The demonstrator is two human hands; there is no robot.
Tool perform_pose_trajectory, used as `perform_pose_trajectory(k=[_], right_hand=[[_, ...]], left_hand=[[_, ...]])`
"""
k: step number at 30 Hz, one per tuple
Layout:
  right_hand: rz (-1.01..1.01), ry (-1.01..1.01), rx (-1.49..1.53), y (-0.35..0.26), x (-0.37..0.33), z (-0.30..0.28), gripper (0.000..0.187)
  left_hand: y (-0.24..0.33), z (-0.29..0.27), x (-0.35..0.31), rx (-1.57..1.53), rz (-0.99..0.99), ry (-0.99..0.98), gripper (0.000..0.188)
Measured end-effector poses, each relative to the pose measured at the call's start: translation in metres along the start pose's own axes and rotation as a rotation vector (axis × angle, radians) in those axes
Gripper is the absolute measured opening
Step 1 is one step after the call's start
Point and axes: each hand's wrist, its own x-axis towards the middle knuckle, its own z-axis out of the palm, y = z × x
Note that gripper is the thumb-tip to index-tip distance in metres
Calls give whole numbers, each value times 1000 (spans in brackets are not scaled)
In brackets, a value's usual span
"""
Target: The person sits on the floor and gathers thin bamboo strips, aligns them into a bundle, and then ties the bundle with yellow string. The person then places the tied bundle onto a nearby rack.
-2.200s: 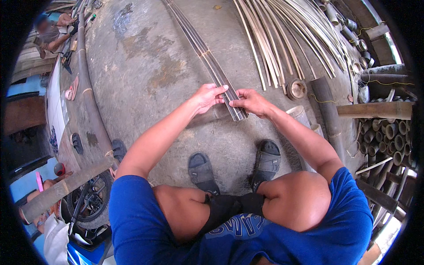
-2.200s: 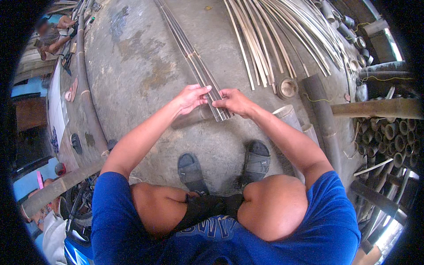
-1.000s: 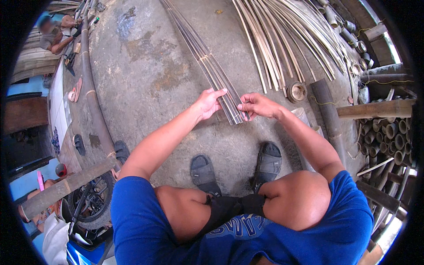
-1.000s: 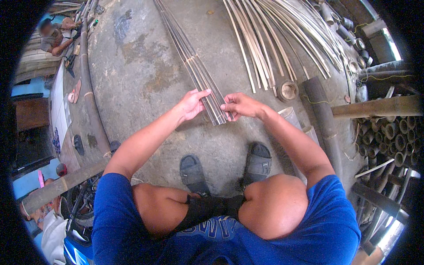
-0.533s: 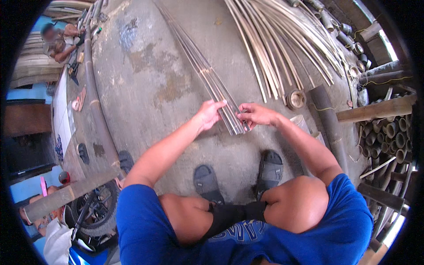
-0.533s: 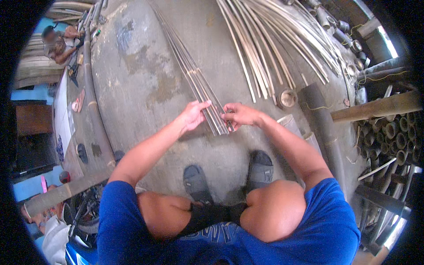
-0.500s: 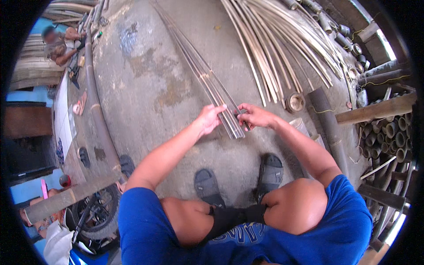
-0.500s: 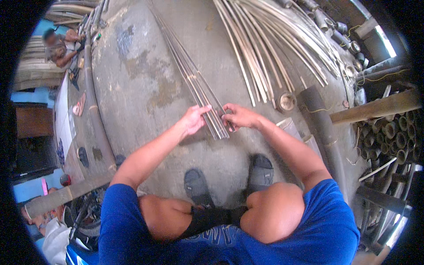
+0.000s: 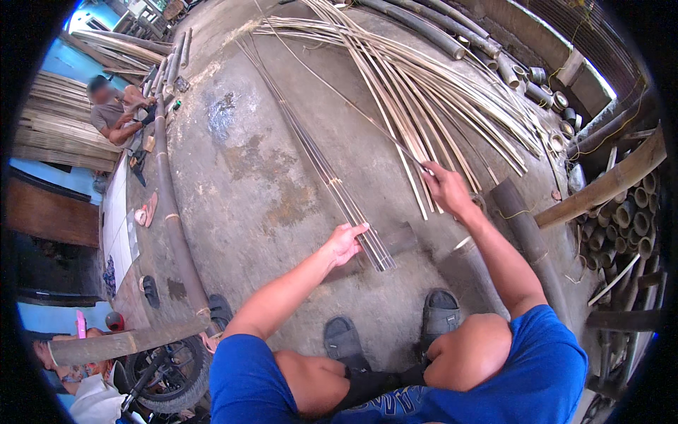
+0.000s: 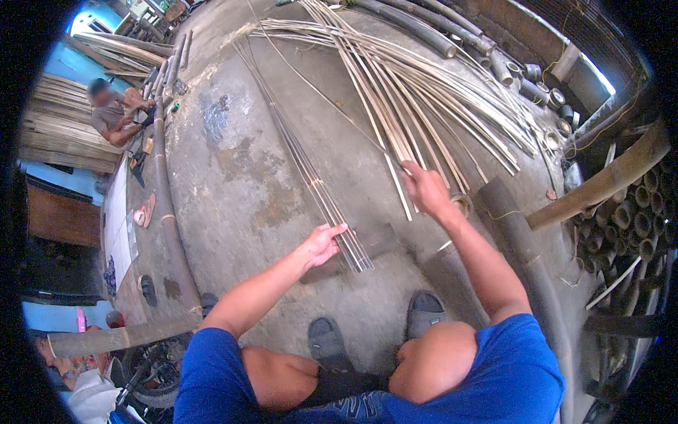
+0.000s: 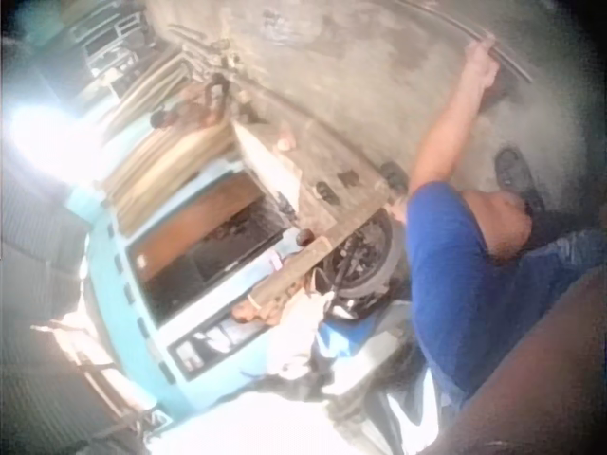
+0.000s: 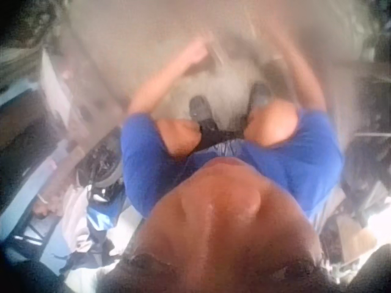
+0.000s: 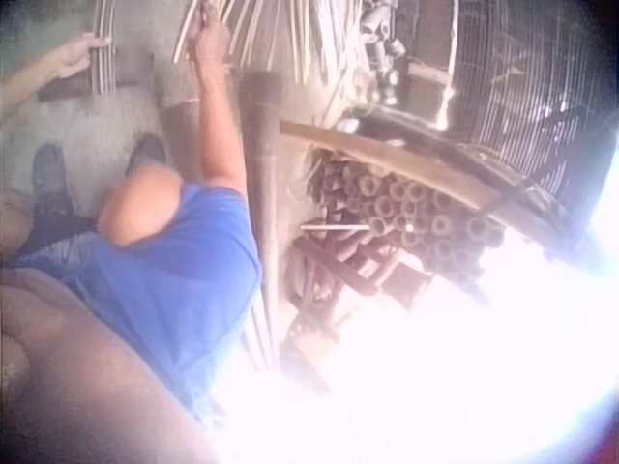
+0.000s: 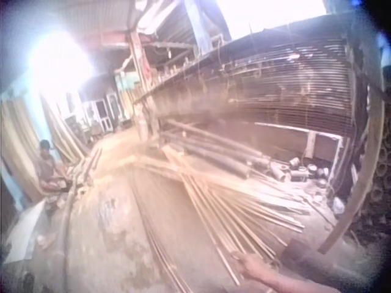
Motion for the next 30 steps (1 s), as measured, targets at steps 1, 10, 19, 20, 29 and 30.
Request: perform_pose_trajectory(k=[1, 10, 19, 20, 29, 30], right_hand=[[-27, -33, -75, 16, 1, -4, 31], [199, 264, -336, 85, 53, -112, 33], [60, 310, -859, 169, 107, -237, 34], [0, 380, -832, 175, 111, -252, 32], [39, 362, -422, 156, 120, -128, 54], [61, 127, -287, 106, 101, -65, 48]], left_hand=[[0, 0, -1, 1, 1, -1, 23], [2, 3, -6, -5, -41, 14, 19], [3, 4, -7, -53, -21, -41, 22], [3, 5, -8, -49, -25, -47, 22], [6, 41, 10, -65, -14, -117, 19], [4, 34, 4, -67, -8, -104, 18]])
